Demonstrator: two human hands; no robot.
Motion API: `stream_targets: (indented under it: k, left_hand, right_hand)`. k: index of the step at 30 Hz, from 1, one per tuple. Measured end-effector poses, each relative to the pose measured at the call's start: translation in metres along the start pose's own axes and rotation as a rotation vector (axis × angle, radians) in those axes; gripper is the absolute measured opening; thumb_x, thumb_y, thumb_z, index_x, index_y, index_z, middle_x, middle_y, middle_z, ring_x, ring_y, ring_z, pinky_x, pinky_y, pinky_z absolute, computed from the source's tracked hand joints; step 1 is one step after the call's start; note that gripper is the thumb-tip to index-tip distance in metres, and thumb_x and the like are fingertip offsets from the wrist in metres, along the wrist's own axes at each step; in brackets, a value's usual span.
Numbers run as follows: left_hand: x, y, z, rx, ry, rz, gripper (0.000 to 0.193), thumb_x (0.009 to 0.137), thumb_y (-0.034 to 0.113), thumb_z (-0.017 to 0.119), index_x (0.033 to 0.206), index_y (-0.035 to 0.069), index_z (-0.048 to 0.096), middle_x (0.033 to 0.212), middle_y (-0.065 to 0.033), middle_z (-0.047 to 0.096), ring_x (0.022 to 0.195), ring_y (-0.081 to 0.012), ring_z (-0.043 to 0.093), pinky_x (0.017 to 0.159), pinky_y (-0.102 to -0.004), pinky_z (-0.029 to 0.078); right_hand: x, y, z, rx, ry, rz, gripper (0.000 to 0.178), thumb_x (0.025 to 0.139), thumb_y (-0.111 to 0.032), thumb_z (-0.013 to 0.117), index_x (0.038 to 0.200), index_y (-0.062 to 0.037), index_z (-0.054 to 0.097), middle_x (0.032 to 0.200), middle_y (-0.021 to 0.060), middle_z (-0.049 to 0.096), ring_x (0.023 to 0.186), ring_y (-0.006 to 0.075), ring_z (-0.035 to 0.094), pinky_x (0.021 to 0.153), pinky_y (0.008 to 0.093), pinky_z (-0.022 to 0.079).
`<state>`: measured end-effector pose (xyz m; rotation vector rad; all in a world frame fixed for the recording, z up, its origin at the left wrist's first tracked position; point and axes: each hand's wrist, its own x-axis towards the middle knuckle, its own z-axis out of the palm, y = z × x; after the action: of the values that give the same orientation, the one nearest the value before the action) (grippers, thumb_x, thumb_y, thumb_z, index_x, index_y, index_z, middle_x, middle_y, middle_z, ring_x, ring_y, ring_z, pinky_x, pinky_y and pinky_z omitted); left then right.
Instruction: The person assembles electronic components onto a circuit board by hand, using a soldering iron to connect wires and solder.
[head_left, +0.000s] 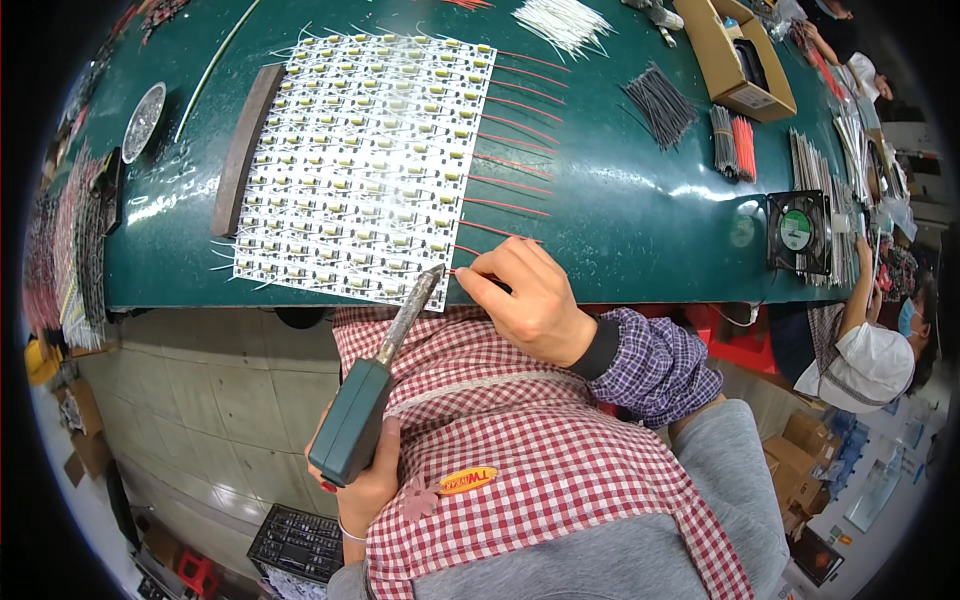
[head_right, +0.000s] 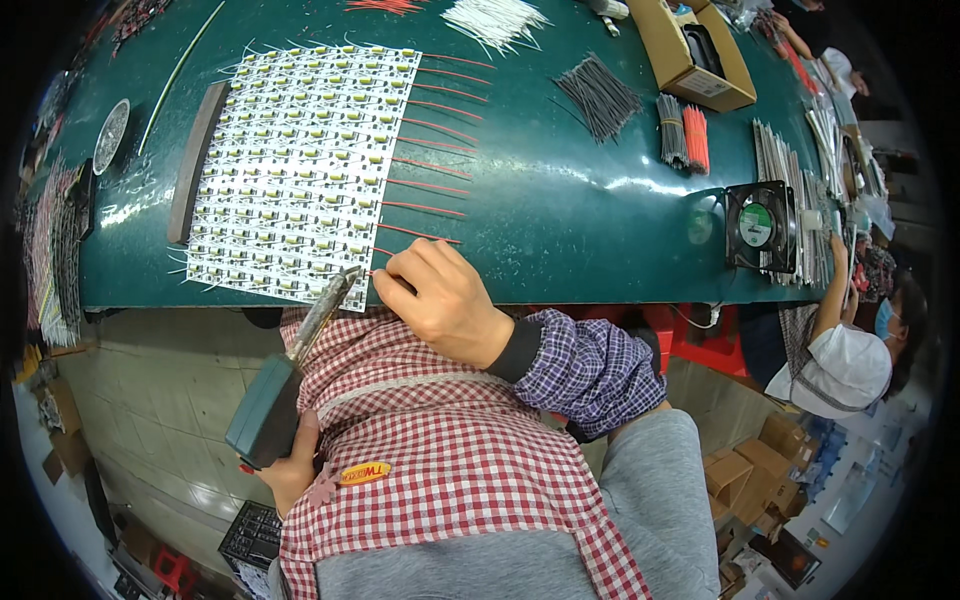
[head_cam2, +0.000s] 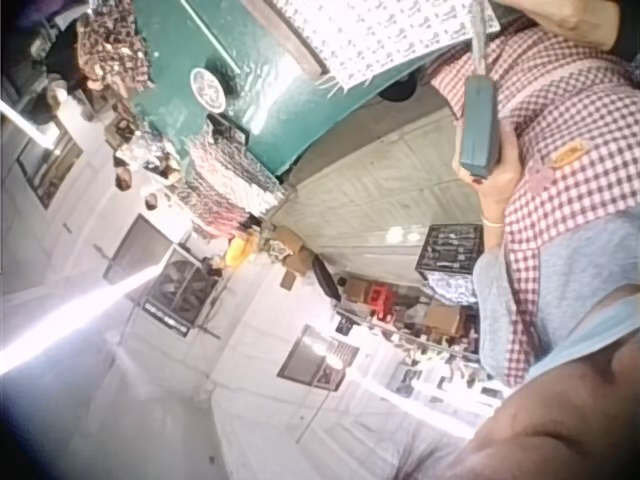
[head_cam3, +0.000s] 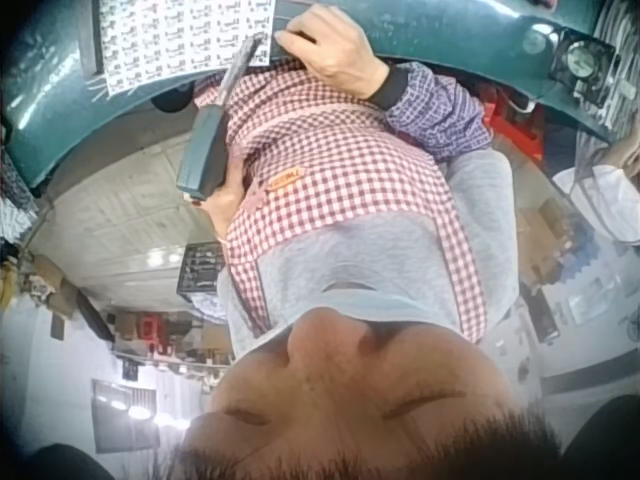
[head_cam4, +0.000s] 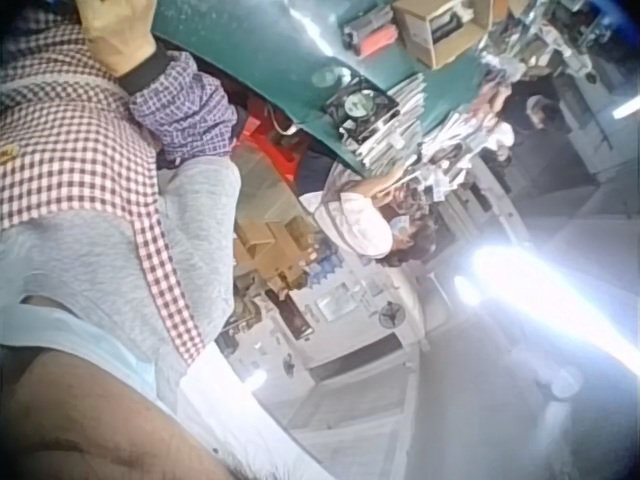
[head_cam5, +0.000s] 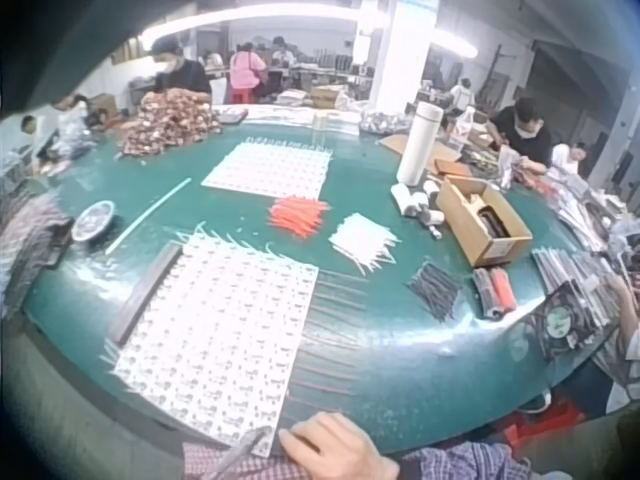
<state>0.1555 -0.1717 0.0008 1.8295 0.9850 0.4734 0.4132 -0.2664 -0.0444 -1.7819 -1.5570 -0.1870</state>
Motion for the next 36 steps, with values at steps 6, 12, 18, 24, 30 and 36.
stream_targets:
  k: [6,12,18,24,30,36]
  left_hand:
    - [-0.008,0.001,-0.006,-0.103,0.024,-0.130,0.035,0.081,0.002,0.079,0.111,-0.007,0.066,0.104,-0.0124,0.069,0.089,-0.0191,0.064,0.080,-0.0320,0.051]
    - [-0.011,0.002,-0.009,-0.088,0.014,-0.179,0.037,0.080,0.003,0.079,0.112,-0.008,0.066,0.105,-0.0128,0.069,0.090,-0.0193,0.064,0.082,-0.0324,0.051]
    - [-0.013,-0.005,-0.011,-0.077,0.005,-0.161,0.037,0.079,0.003,0.080,0.112,-0.007,0.066,0.107,-0.0132,0.068,0.091,-0.0196,0.064,0.083,-0.0324,0.051]
    - [-0.006,-0.005,-0.006,-0.003,0.046,0.043,0.026,0.075,0.002,0.077,0.098,-0.007,0.069,0.090,-0.0156,0.069,0.074,-0.0232,0.068,0.068,-0.0321,0.054]
    - [-0.001,0.000,-0.005,-0.002,-0.023,0.075,0.022,0.073,-0.002,0.074,0.094,-0.007,0.068,0.084,-0.0141,0.066,0.067,-0.0232,0.064,0.062,-0.0316,0.051]
    - [0.000,0.004,-0.005,0.014,-0.022,0.068,0.023,0.072,-0.002,0.074,0.094,-0.007,0.068,0.082,-0.0136,0.065,0.066,-0.0232,0.064,0.061,-0.0316,0.051]
  right_hand:
    - [-0.002,0.000,0.002,-0.007,0.001,0.008,0.023,0.072,0.003,0.067,0.095,0.0017,0.067,0.084,0.0097,0.059,0.072,0.0241,0.057,0.062,0.0357,0.046]
    - [-0.002,-0.002,0.004,-0.018,0.066,-0.007,0.024,0.070,0.002,0.069,0.094,0.0007,0.067,0.085,0.0087,0.060,0.075,0.0244,0.059,0.063,0.0354,0.046]
    - [-0.007,-0.015,0.000,0.012,0.075,0.005,0.025,0.068,0.002,0.071,0.093,-0.0001,0.068,0.083,0.0077,0.060,0.074,0.0243,0.060,0.063,0.0351,0.047]
    - [-0.010,-0.016,0.001,0.006,0.012,0.027,0.021,0.071,-0.002,0.065,0.092,0.0002,0.065,0.086,0.0083,0.059,0.078,0.0237,0.060,0.070,0.0357,0.050]
    - [-0.009,-0.015,0.004,0.004,0.041,0.013,0.022,0.070,0.001,0.070,0.092,0.0002,0.067,0.081,0.0075,0.059,0.072,0.0226,0.060,0.062,0.0343,0.046]
    - [-0.010,-0.015,0.006,-0.020,0.037,0.012,0.022,0.070,0.001,0.070,0.091,0.0000,0.067,0.080,0.0072,0.058,0.072,0.0225,0.059,0.062,0.0341,0.046]
